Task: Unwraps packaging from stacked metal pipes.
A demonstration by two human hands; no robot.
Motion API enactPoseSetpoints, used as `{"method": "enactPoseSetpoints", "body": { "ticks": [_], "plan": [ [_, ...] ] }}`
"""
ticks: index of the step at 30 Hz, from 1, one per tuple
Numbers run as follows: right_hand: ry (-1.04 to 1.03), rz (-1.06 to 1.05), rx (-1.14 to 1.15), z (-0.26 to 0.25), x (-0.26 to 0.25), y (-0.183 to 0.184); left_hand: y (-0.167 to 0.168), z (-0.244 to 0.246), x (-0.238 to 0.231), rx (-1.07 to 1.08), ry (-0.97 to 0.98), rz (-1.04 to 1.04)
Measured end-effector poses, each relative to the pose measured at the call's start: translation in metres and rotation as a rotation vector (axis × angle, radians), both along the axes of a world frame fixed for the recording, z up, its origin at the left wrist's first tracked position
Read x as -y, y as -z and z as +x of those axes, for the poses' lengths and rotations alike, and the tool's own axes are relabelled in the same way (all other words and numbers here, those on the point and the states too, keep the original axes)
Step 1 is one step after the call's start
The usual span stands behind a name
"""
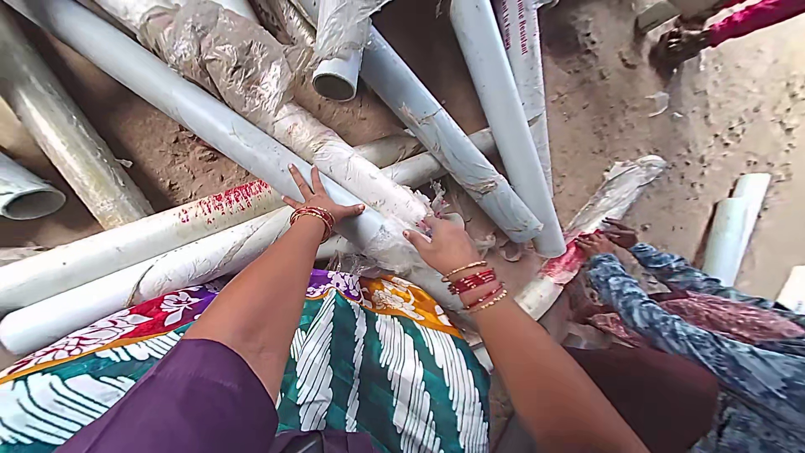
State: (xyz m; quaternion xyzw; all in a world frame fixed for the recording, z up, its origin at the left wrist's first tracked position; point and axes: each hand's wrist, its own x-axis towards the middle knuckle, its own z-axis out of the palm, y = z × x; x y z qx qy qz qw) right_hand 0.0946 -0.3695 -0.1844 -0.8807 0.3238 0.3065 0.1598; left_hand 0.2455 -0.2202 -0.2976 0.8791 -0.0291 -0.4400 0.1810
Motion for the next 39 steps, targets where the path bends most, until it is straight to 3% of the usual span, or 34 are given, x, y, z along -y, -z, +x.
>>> {"method": "enactPoseSetpoints", "body": {
  "ticks": [3, 6, 11, 14, 20, 29, 39],
  "plan": [
    [-0.056, 0.036, -0.287, 0.033, -0.016, 0.026, -0.005, 0.0, -0.001, -0.022, -0.019, 0.005],
    [-0.088, 0.138, -0.226, 0.025, -0.018, 0.036, -0.007, -0.001, 0.002, -0.064, -0.08, 0.035],
    [0.36, 0.507, 0.027, 0.008, -0.044, 0.033, 0.002, -0.008, 0.02, 0.024, -0.694, 0.021],
    [0.513, 0.558, 0.078, 0.006, -0.049, 0.025, 0.012, -0.006, 0.03, 0.13, -0.859, 0.142],
    [0.519, 0.502, 0.047, -0.02, -0.045, -0.001, 0.021, -0.002, 0.04, 0.131, -0.879, 0.189],
    [0.657, 0.484, 0.276, -0.069, -0.042, -0.047, 0.005, 0.011, 0.047, 0.136, -0.875, 0.208],
    [0.587, 0.459, 0.443, -0.134, -0.048, -0.087, 0.005, -0.002, 0.022, 0.171, -0.983, 0.0]
  ]
}}
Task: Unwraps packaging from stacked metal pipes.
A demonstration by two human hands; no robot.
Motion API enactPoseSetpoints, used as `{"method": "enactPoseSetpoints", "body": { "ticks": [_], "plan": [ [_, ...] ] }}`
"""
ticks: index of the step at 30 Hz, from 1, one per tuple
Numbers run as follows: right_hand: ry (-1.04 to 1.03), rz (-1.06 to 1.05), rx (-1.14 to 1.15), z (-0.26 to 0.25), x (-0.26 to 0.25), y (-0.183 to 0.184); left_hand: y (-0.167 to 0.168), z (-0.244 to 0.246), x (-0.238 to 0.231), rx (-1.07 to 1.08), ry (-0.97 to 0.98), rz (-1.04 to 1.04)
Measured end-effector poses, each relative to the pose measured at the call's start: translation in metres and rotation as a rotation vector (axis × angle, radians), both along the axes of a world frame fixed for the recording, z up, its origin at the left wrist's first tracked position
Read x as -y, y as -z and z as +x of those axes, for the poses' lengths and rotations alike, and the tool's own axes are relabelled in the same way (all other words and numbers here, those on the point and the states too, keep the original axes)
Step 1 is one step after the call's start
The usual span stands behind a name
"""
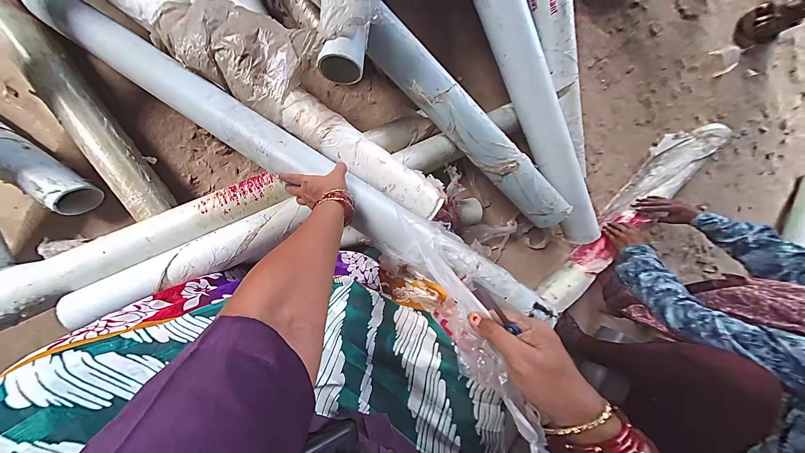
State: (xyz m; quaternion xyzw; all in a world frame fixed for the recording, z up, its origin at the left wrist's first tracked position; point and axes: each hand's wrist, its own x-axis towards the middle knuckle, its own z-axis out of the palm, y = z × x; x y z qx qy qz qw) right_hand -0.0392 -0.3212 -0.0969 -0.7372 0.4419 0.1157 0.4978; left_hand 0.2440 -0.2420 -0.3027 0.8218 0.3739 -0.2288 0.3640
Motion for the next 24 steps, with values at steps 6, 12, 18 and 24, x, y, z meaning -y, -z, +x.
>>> {"method": "enactPoseSetpoints", "body": {
  "ticks": [6, 12, 18, 24],
  "plan": [
    [-0.12, 0.133, -0.178, 0.026, 0.014, 0.015, 0.006, -0.004, -0.02, -0.122, 0.235, 0.143],
    [-0.18, 0.141, -0.37, 0.04, 0.079, 0.04, 0.008, -0.018, 0.005, -0.117, 0.325, 0.081],
    [-0.217, -0.468, -0.559, 0.045, 0.115, 0.065, 0.012, -0.016, -0.005, -0.061, 0.292, 0.016],
    [-0.774, -0.277, -0.613, 0.147, 0.031, 0.102, 0.008, -0.022, -0.033, -0.124, 0.269, -0.102]
  ]
}}
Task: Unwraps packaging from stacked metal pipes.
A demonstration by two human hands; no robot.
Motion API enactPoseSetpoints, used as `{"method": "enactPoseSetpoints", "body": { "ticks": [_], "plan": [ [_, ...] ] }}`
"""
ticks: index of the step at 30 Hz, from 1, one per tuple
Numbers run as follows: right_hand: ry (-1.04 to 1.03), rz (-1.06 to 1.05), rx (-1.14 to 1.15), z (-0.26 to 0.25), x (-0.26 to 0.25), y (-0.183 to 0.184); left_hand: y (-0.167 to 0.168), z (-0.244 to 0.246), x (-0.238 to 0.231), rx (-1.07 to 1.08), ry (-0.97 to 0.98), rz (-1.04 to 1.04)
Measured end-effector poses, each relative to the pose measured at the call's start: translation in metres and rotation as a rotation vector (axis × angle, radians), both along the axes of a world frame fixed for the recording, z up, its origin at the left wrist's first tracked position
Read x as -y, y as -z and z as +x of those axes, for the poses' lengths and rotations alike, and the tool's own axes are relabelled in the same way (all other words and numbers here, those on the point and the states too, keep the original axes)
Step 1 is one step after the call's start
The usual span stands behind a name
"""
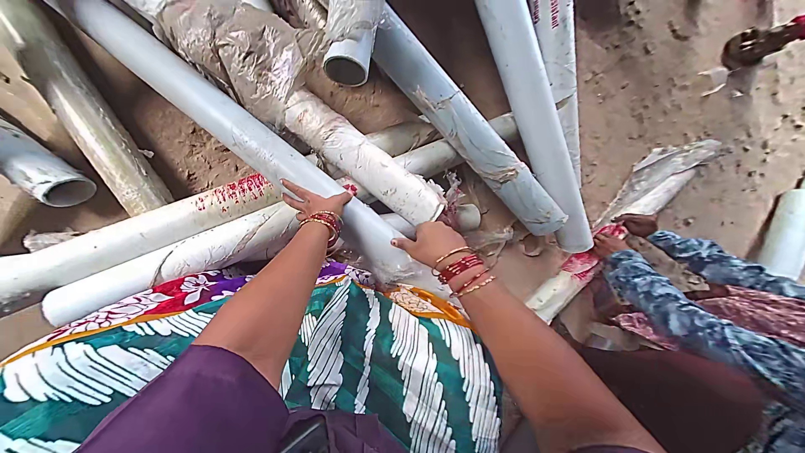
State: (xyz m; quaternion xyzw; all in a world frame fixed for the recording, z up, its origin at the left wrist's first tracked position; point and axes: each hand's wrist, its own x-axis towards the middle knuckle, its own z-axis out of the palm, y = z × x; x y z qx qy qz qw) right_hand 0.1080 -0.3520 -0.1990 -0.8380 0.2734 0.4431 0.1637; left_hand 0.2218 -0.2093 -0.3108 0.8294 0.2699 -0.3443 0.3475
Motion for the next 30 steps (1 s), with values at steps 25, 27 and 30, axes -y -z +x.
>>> {"method": "enactPoseSetpoints", "body": {
  "ticks": [25, 27, 30],
  "plan": [
    [1.56, 0.29, 0.741, -0.243, 0.02, -0.061, 0.01, 0.045, 0.037, 0.019, 0.146, 0.299],
    [1.544, 0.11, 0.781, -0.288, 0.021, -0.071, 0.007, 0.046, 0.037, -0.011, 0.254, 0.341],
    [1.151, -0.226, 0.7, -0.319, 0.044, -0.081, -0.014, 0.033, 0.035, -0.004, 0.474, 0.275]
  ]
}}
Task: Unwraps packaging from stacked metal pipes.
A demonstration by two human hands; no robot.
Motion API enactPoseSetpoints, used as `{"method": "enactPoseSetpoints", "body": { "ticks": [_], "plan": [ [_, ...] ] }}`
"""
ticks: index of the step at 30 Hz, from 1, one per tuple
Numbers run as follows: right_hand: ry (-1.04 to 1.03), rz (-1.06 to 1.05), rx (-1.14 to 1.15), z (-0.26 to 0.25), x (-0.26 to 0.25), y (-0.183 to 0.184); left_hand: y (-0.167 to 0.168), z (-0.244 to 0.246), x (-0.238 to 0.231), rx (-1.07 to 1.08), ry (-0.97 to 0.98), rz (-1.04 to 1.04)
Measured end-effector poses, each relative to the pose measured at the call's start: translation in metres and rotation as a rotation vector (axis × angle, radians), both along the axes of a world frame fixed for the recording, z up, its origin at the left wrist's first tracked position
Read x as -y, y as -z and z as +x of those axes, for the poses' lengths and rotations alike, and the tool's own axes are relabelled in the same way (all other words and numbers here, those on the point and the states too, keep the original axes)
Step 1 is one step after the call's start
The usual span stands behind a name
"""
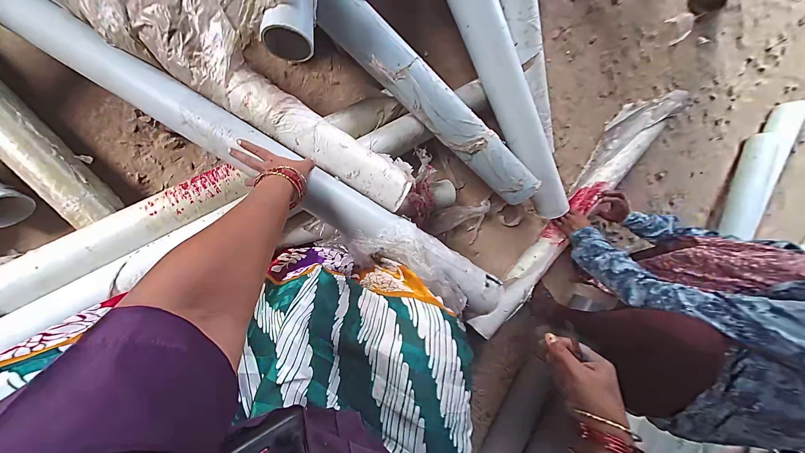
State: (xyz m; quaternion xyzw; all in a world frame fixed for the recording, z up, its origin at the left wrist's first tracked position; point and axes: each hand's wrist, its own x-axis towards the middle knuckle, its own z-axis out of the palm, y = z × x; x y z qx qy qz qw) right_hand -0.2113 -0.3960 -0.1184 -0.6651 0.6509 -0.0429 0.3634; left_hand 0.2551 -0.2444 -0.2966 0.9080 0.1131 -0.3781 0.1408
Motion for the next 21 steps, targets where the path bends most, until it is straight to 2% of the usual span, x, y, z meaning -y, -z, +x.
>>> {"method": "enactPoseSetpoints", "body": {
  "ticks": [2, 5, 7, 9, 11, 14, 17, 21],
  "plan": [
    [-0.293, -0.033, -0.084, 0.029, 0.011, 0.007, -0.012, -0.022, -0.005, 0.056, 0.093, -0.105],
    [-0.619, -0.058, -0.114, 0.125, 0.008, 0.036, -0.022, -0.063, 0.004, 0.019, 0.135, -0.202],
    [-0.714, 0.009, -0.248, 0.185, -0.008, 0.056, -0.02, -0.079, 0.013, -0.067, 0.12, -0.18],
    [-0.723, 0.154, -0.348, 0.219, -0.021, 0.07, -0.014, -0.078, 0.017, -0.099, 0.118, -0.153],
    [-0.685, 0.192, -0.314, 0.222, -0.018, 0.07, -0.014, -0.072, 0.019, -0.124, 0.133, -0.146],
    [-0.663, 0.144, -0.325, 0.187, 0.016, 0.059, -0.021, -0.067, 0.021, -0.158, 0.203, -0.082],
    [-0.743, 0.19, -0.376, 0.155, 0.038, 0.054, -0.03, -0.064, 0.023, -0.185, 0.227, -0.059],
    [-0.883, 0.165, -0.227, 0.166, 0.035, 0.062, -0.03, -0.065, 0.022, -0.189, 0.213, -0.056]
  ]
}}
